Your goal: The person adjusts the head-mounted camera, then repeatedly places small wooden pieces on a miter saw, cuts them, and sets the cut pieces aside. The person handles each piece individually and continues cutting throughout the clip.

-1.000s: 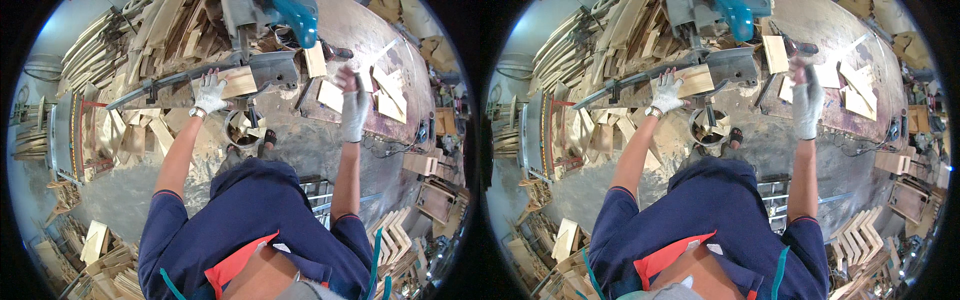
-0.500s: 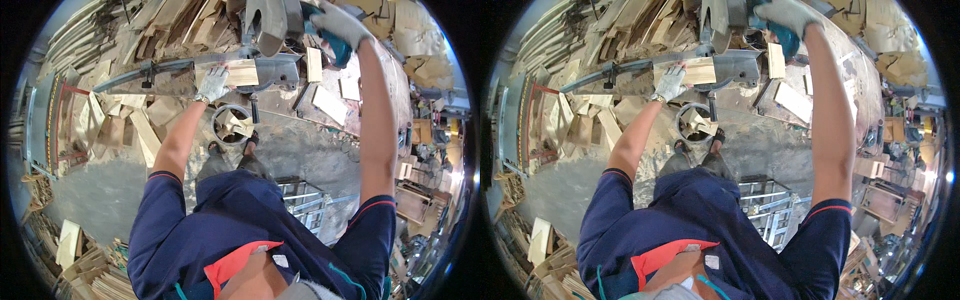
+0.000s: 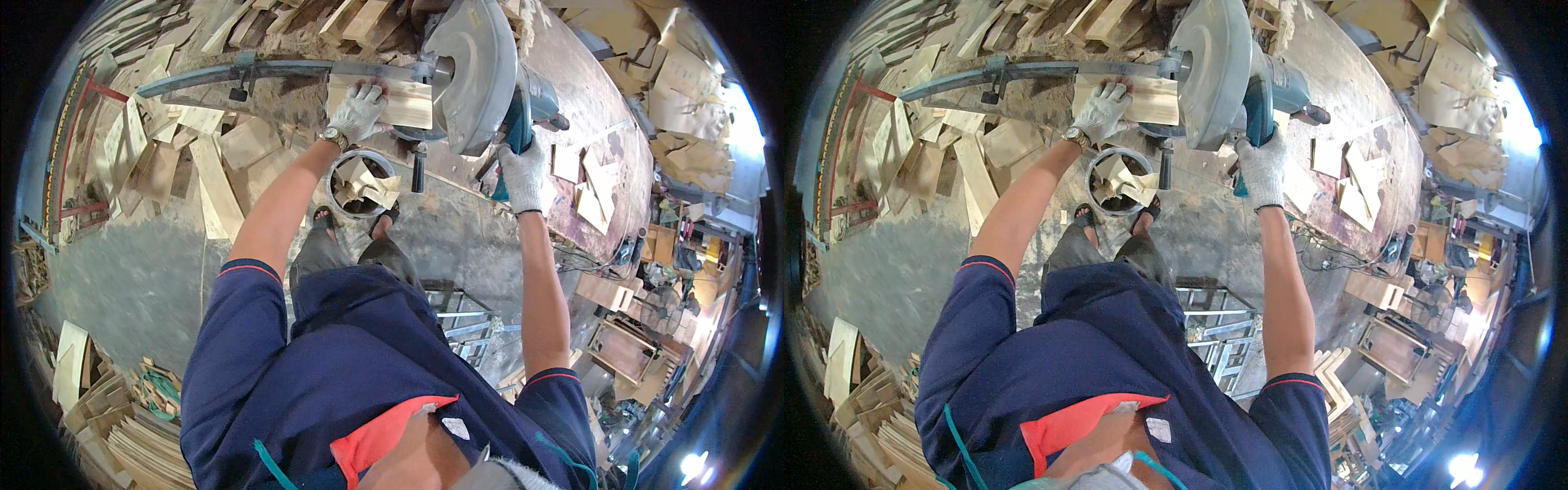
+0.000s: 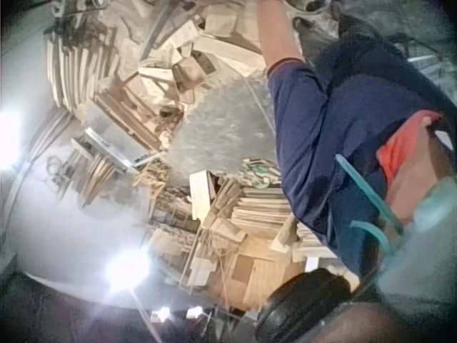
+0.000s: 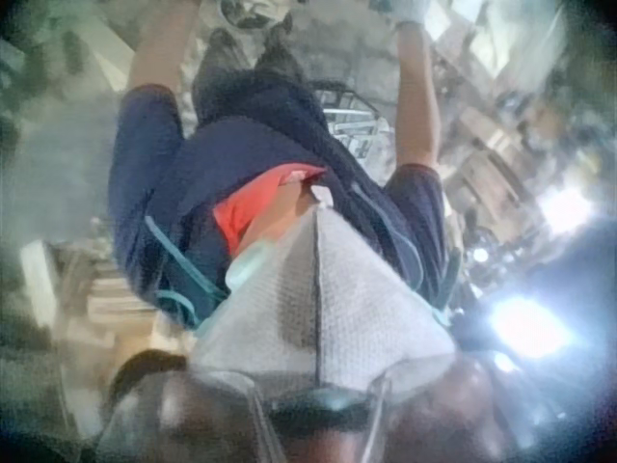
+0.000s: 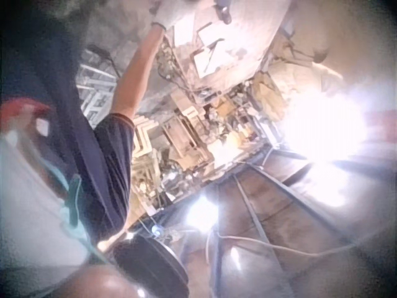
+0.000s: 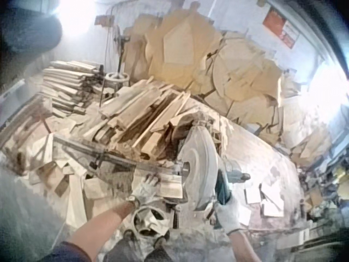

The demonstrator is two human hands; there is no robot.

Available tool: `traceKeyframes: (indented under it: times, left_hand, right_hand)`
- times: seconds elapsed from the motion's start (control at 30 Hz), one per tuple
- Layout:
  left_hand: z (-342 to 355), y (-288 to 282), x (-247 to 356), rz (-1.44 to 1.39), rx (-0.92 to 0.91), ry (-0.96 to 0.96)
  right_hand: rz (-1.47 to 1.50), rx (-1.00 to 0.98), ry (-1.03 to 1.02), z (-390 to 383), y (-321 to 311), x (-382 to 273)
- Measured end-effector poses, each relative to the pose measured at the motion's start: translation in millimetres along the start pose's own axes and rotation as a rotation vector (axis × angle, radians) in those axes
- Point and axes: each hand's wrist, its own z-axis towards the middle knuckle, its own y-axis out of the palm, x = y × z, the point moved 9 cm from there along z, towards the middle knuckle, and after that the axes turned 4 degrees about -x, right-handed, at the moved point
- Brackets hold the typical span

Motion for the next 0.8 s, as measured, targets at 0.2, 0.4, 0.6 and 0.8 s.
traceKeyframes:
  times: [0.2, 0.4, 0.6, 0.8]
  left_hand:
    - [1, -1, 0, -0.032, -0.01, 0.01]
    - [4, 0, 2, 0.011, 0.018, -0.005]
    - [6, 9, 3, 0.057, 0.003, -0.043]
    - [5, 7, 3, -0.001, -0.015, -0.048]
  right_hand:
    - [-0.016, 0.081, 0.011, -9, 14, 22]
    - [-0.026, 0.123, -0.019, -3, 22, 49]
    - [0.006, 0.157, -0.035, -7, 27, 56]
    - [-0.047, 0.172, -0.006, -10, 27, 58]
